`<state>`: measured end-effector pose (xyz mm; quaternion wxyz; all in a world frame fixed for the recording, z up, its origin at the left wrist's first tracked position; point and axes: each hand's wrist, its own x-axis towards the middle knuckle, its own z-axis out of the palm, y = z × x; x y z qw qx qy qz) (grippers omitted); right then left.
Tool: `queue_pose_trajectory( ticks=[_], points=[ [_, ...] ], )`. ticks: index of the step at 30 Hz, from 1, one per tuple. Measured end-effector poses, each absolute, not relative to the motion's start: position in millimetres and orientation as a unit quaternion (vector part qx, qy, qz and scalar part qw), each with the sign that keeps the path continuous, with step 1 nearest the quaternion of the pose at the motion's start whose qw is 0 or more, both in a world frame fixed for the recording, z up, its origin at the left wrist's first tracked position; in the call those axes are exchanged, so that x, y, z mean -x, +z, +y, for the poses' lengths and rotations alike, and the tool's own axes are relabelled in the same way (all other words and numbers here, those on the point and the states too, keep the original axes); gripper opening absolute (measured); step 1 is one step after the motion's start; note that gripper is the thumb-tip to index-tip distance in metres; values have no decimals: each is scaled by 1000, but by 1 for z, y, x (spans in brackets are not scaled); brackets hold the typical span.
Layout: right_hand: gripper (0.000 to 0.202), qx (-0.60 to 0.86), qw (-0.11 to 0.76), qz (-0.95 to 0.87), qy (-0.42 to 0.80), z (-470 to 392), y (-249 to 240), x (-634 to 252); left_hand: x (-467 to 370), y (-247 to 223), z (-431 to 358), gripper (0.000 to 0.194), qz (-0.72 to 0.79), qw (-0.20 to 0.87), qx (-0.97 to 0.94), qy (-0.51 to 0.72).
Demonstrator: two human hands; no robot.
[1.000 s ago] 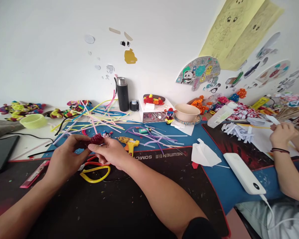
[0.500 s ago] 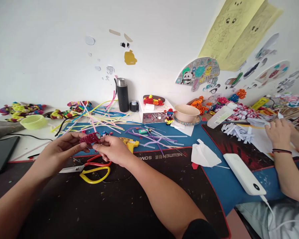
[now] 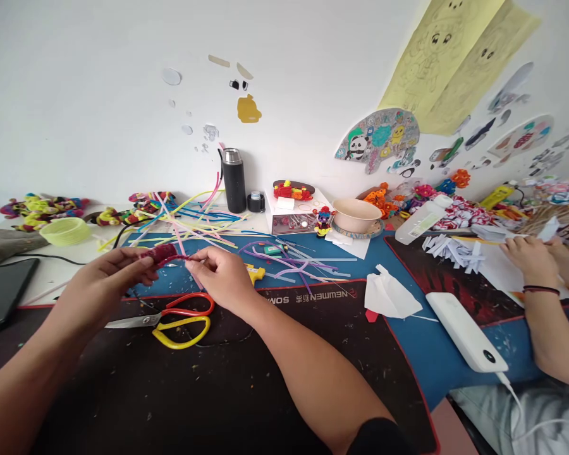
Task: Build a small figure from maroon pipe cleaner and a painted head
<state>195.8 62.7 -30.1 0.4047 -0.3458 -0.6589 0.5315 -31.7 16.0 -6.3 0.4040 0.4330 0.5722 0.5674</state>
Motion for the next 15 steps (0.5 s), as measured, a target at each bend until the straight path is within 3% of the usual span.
queue_pose_trajectory(
  ticks=[6,10,15],
  points=[
    [20,368,316,-722,493,57,-31,-195,41,-5,17,37,524,458,-371,615],
    [23,385,347,-694,500,64,-26,-198,43,3,10,40,517,517,-386,563],
    [20,385,412,-595,573,78,-18,-204,38,13,7,49,544,556,-478,407]
  ],
)
